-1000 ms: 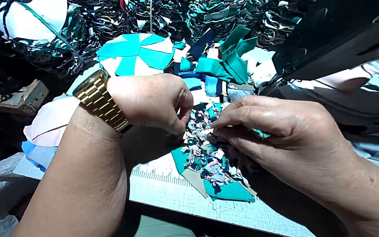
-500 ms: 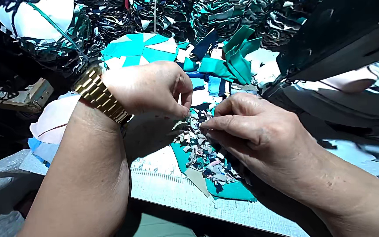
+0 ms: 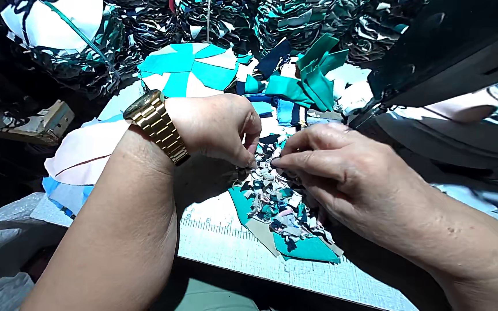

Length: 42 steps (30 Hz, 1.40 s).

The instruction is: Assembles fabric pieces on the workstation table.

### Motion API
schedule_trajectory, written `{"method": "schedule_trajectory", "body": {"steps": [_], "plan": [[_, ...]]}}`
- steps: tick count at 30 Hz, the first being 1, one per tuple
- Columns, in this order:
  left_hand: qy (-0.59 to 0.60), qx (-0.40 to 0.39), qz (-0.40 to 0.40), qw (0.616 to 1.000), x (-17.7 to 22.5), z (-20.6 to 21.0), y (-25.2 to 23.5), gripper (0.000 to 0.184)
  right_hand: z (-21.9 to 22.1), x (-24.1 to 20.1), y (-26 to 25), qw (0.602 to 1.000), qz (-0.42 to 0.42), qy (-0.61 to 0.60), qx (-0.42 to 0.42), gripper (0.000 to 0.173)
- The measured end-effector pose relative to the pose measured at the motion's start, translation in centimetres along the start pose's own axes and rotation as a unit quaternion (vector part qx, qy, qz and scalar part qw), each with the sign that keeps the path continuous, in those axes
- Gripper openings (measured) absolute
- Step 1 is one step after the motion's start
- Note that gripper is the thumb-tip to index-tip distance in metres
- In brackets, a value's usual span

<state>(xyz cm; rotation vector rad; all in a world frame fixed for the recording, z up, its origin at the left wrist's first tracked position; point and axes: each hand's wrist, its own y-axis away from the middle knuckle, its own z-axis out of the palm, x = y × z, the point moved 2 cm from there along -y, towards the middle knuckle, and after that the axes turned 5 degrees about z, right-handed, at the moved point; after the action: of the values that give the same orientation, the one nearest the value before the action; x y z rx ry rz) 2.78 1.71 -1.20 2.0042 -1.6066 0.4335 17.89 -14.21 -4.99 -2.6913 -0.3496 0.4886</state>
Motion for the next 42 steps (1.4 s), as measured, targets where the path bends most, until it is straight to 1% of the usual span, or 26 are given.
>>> {"method": "schedule_trajectory", "body": {"steps": [2, 5, 6, 8, 10, 12, 14, 17, 20, 23, 26, 31, 34, 36, 38, 40, 42], "plan": [[0.020, 0.009, 0.001, 1.000, -0.1, -0.2, 0.2, 0.012, -0.2, -0.1, 0.0, 1.000, -0.006, -0.004, -0.005, 0.028], [0.055, 0.055, 0.004, 0.997, -0.3, -1.0, 1.0, 0.008, -0.9, -0.5, -0.2, 0.999, -0.016, -0.007, 0.028, 0.031], [0.053, 0.070, 0.001, 0.996, -0.4, -1.2, 1.4, 0.008, -0.9, -0.7, -0.1, 1.000, -0.018, 0.001, 0.025, 0.034], [0.024, 0.095, -0.010, 0.995, -0.3, -1.4, 2.1, 0.007, -0.3, -0.8, 0.4, 0.999, -0.012, 0.031, -0.022, 0.048], [-0.039, 0.111, -0.032, 0.993, 0.3, -1.5, 3.2, 0.005, 0.8, -0.4, 1.1, 0.995, 0.002, 0.055, -0.080, 0.062], [-0.080, 0.107, -0.066, 0.989, 1.5, -1.0, 4.3, 0.005, 1.7, -0.1, 1.6, 0.991, 0.010, 0.067, -0.113, 0.068], [-0.103, 0.105, -0.080, 0.986, 2.2, 0.1, 5.3, 0.009, 2.3, -0.1, 1.7, 0.990, 0.009, 0.077, -0.118, 0.070], [-0.144, 0.122, -0.083, 0.978, 2.2, 2.5, 6.2, 0.009, 2.8, -0.6, 1.5, 0.991, 0.020, 0.086, -0.105, 0.071], [-0.168, 0.178, -0.065, 0.967, 2.0, 4.6, 6.5, 0.008, 3.0, -0.9, 1.5, 0.992, 0.031, 0.081, -0.089, 0.073], [-0.162, 0.229, -0.045, 0.959, 1.8, 5.6, 6.6, 0.005, 2.6, -1.0, 1.5, 0.995, 0.029, 0.058, -0.072, 0.072], [-0.160, 0.274, -0.032, 0.948, 1.9, 5.8, 6.8, 0.006, 2.1, -1.3, 1.5, 0.998, 0.004, 0.034, -0.054, 0.070], [-0.146, 0.316, -0.030, 0.937, 2.5, 6.3, 6.5, 0.004, 3.1, -1.6, 2.2, 0.994, -0.016, 0.065, -0.091, 0.074], [-0.140, 0.320, -0.040, 0.936, 2.5, 7.4, 6.2, 0.004, 3.0, -1.6, 2.2, 0.994, -0.012, 0.053, -0.097, 0.074], [-0.140, 0.323, -0.045, 0.935, 2.4, 7.8, 6.6, 0.009, 2.3, -1.5, 1.9, 0.996, -0.001, 0.015, -0.092, 0.071], [-0.137, 0.324, -0.043, 0.935, 2.3, 7.8, 7.3, 0.015, 1.1, -1.4, 1.6, 0.998, 0.009, -0.027, -0.060, 0.064], [-0.131, 0.343, -0.037, 0.929, 2.4, 7.7, 8.0, 0.019, -0.3, -1.0, 1.1, 0.999, 0.020, -0.034, -0.023, 0.058], [-0.120, 0.378, -0.028, 0.917, 2.8, 7.6, 8.2, 0.021, -1.6, -0.4, 0.7, 0.998, 0.033, -0.043, 0.007, 0.052]]}}
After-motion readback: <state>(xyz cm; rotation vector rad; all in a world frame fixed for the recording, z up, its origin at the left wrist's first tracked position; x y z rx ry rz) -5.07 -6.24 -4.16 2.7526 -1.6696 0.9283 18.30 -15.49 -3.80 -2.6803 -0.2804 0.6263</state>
